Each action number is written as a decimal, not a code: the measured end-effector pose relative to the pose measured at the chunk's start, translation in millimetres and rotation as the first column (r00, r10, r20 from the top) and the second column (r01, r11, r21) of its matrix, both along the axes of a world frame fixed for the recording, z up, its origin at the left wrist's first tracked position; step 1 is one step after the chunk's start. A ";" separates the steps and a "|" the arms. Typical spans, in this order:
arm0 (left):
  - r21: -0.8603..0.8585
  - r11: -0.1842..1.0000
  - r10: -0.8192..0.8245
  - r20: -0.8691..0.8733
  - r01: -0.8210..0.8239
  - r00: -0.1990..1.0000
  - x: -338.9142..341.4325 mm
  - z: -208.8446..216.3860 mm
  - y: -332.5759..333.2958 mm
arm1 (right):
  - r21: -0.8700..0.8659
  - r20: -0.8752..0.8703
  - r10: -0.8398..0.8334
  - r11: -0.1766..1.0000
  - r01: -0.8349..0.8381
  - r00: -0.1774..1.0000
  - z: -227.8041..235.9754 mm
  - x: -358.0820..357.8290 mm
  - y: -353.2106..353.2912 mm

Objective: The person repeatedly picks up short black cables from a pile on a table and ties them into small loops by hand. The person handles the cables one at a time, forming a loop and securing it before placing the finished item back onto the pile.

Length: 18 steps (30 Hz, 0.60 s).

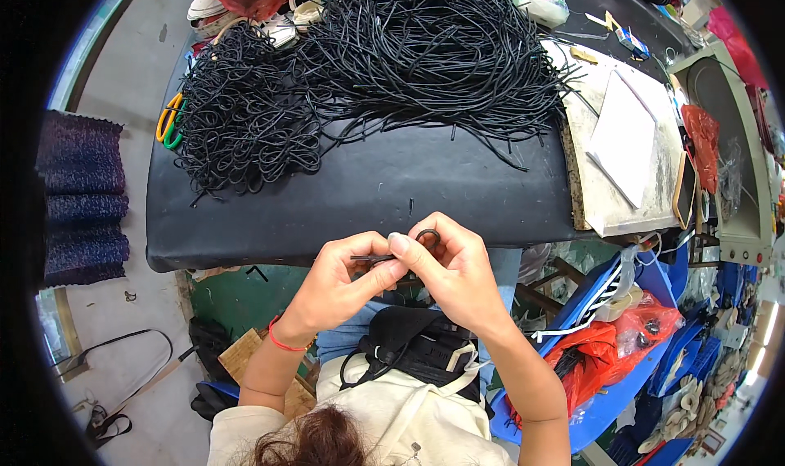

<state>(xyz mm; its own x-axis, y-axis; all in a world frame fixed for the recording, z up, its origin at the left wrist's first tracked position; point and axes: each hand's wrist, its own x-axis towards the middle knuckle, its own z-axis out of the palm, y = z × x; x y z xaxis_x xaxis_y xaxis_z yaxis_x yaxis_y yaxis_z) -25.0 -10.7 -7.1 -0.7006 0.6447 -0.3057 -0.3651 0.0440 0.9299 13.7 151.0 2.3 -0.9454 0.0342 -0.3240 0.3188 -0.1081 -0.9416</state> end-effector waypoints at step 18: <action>0.170 0.985 0.013 0.147 -0.038 0.989 -5.4 8.1 -13.1 | -0.089 -0.076 -0.202 0.977 0.196 0.976 6.7 3.6 -18.7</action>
